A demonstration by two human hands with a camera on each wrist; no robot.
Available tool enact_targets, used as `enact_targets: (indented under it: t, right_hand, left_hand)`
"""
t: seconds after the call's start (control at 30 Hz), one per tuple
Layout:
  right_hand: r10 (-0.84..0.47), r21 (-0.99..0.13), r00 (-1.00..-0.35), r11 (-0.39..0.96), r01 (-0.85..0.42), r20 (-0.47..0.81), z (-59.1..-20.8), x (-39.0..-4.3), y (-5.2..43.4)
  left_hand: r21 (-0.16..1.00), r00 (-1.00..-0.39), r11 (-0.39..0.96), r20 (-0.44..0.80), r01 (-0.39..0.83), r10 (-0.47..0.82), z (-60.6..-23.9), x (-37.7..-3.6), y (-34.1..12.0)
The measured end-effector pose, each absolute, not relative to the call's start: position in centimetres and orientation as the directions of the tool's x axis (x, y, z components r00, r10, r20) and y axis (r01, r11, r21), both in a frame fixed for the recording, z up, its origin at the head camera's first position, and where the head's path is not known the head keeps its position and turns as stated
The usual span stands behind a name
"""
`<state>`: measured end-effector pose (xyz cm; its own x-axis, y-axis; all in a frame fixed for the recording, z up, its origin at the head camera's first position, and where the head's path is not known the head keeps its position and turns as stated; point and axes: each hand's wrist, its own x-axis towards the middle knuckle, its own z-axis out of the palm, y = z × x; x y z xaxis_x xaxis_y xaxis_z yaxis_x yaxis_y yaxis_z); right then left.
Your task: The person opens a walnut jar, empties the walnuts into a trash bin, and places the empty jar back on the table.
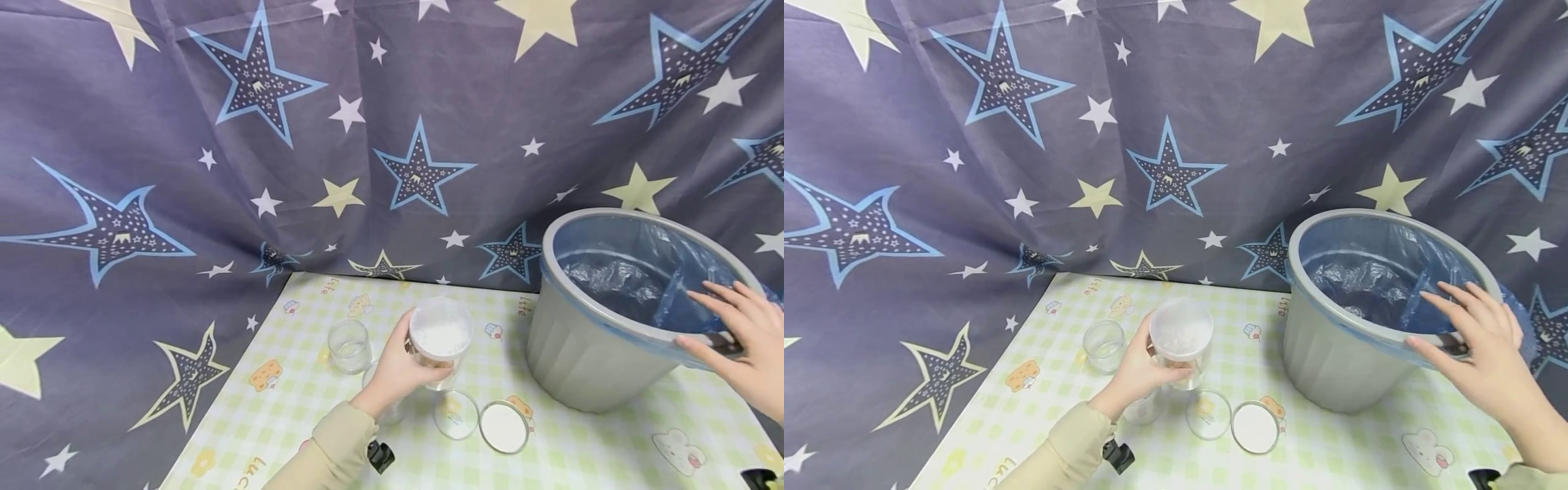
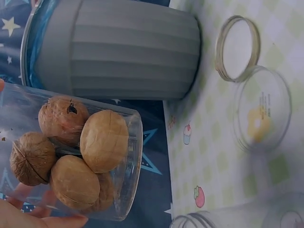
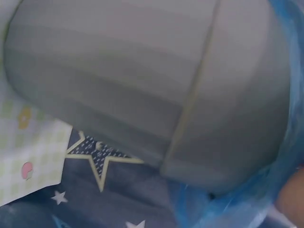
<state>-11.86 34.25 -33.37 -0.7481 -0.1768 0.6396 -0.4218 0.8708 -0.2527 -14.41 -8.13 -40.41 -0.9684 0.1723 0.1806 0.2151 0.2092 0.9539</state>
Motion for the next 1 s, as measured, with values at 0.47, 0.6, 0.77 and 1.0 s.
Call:
enact_targets:
  t: [0.47, 0.6, 0.77, 1.0]
  right_hand:
    - [-0.315, -0.004, -0.209, 0.545, -0.838, 0.926, -33.3, -11.4, 24.3]
    - [-0.336, -0.051, -0.255, 0.514, -0.856, 0.906, -34.4, -11.3, 22.9]
    - [-0.361, -0.129, -0.340, 0.497, -0.858, 0.869, -36.2, -11.5, 21.8]
    - [-0.412, -0.245, -0.485, 0.511, -0.824, 0.772, -38.2, -11.6, 19.8]
  left_hand:
    - [0.935, -0.952, 0.251, 0.189, 0.249, 0.242, -40.9, -14.0, -8.2]
    - [0.935, -0.945, 0.233, 0.209, 0.268, 0.251, -41.2, -13.8, -8.0]
    - [0.925, -0.938, 0.246, 0.221, 0.288, 0.268, -41.7, -13.7, -7.6]
    - [0.857, -0.910, 0.359, 0.256, 0.370, 0.326, -41.7, -13.8, -6.6]
